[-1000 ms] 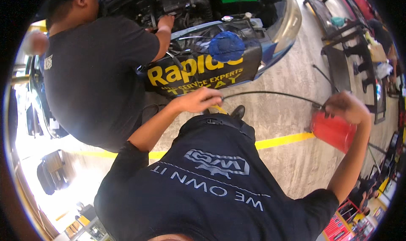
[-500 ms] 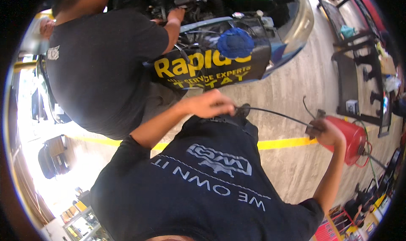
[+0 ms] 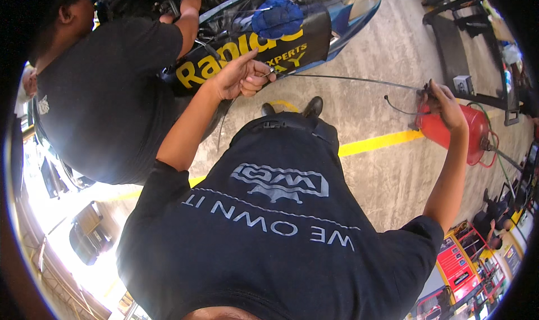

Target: The person works on a car engine by hand, reaching into the engine compartment to handle various components and then handling a long wire or cable.

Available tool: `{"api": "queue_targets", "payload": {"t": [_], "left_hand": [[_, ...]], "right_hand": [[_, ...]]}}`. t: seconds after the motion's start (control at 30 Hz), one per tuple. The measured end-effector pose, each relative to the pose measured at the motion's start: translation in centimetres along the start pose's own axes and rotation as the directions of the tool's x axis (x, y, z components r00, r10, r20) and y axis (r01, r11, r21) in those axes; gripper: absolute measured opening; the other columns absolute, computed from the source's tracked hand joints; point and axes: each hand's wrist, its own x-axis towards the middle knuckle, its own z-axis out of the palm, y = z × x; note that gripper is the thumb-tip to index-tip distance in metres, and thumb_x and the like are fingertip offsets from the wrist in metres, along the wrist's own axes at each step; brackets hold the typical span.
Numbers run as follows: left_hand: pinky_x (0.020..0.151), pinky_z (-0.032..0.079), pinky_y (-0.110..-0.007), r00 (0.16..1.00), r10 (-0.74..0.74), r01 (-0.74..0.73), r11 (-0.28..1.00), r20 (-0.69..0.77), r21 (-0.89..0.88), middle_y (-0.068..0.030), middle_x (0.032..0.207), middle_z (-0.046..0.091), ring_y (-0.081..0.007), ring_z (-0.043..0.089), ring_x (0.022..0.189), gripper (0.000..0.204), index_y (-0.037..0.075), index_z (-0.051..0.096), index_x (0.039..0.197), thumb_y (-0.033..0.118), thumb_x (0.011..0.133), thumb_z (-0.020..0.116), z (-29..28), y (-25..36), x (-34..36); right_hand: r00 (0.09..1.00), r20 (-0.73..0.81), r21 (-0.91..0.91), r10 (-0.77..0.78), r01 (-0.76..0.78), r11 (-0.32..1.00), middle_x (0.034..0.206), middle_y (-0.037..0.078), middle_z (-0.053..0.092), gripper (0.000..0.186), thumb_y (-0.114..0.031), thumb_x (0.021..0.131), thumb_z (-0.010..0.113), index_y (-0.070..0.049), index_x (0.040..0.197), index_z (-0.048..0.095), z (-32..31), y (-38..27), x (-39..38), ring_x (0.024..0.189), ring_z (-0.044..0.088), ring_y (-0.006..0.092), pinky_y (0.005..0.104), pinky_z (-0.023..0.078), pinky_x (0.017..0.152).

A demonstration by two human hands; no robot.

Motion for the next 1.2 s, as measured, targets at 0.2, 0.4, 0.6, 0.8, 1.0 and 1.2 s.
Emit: {"api": "queue_targets", "payload": {"t": [0.2, 0.4, 0.6, 0.8, 1.0, 1.2], "left_hand": [[0.039, 0.018, -0.020, 1.000, 0.006, -0.005, 1.000, -0.028, 0.019, 0.0082, 0.058, 0.029, -0.0024, 0.023, 0.042, 0.065, -0.006, 0.056, 0.107, 0.054, 0.101, 0.032, 0.6, 0.3, 0.1], [0.040, 0.020, -0.020, 0.999, 0.038, -0.038, 0.998, -0.002, -0.059, 0.0084, 0.057, 0.031, -0.0031, 0.025, 0.043, 0.051, -0.005, 0.055, 0.108, 0.043, 0.102, 0.038, 1.0, 0.6, 0.1], [0.040, 0.020, -0.020, 0.998, 0.053, -0.054, 0.993, -0.014, -0.104, 0.0075, 0.059, 0.033, -0.0033, 0.025, 0.043, 0.045, -0.004, 0.054, 0.108, 0.038, 0.102, 0.039, 0.9, 1.1, -0.2], [0.040, 0.021, -0.020, 0.994, 0.100, -0.105, 0.986, -0.049, -0.129, 0.0061, 0.061, 0.035, -0.0032, 0.026, 0.042, 0.042, -0.003, 0.054, 0.108, 0.036, 0.102, 0.040, 0.6, 1.5, -0.3], [0.041, 0.022, -0.021, 0.989, 0.121, -0.134, 0.976, -0.080, -0.173, 0.0053, 0.062, 0.036, -0.0040, 0.028, 0.043, 0.039, -0.001, 0.054, 0.108, 0.034, 0.101, 0.040, 0.0, 2.4, -0.2], [0.044, 0.026, -0.023, 0.969, 0.206, -0.228, 0.958, -0.137, -0.174, 0.0029, 0.064, 0.035, -0.0069, 0.029, 0.044, 0.033, 0.000, 0.054, 0.102, 0.032, 0.098, 0.044, -0.5, 2.8, -0.8]], "right_hand": [[0.992, 0.056, -0.107, -0.117, 0.123, 0.987, 0.056, -0.009, 0.037, 0.042, -0.039, 0.102, 0.046, -0.007, 0.078, 0.060, 0.1, -0.7, 0.8, 0.048, 0.029, 0.0027, 0.0219, 0.020, 0.046], [0.989, 0.008, -0.129, -0.145, 0.144, 0.981, 0.056, -0.010, 0.033, 0.040, -0.038, 0.102, 0.046, -0.007, 0.081, 0.060, -0.8, -1.3, 1.7, 0.049, 0.027, 0.0018, 0.0219, 0.019, 0.046], [0.983, 0.051, -0.096, -0.176, 0.180, 0.979, 0.059, -0.011, 0.031, 0.036, -0.034, 0.103, 0.046, -0.006, 0.086, 0.060, -0.9, -2.7, 2.6, 0.050, 0.025, -0.0003, 0.0208, 0.017, 0.045], [0.972, 0.103, 0.030, -0.209, 0.207, 0.978, 0.062, -0.011, 0.029, 0.030, -0.030, 0.103, 0.046, -0.004, 0.095, 0.058, -0.6, -3.9, 3.0, 0.050, 0.023, 0.0003, 0.0199, 0.018, 0.044], [0.982, 0.008, 0.128, -0.188, 0.186, 0.974, 0.066, -0.008, 0.034, 0.023, -0.023, 0.101, 0.047, -0.003, 0.104, 0.058, 0.7, -5.4, 2.2, 0.051, 0.026, 0.0012, 0.0189, 0.020, 0.045], [0.975, -0.047, 0.151, -0.219, 0.224, 0.963, 0.086, 0.000, 0.058, 0.026, -0.018, 0.096, 0.056, -0.001, 0.114, 0.061, -1.0, -4.7, 2.9, 0.068, 0.046, 0.0056, 0.0209, 0.039, 0.062]]}}
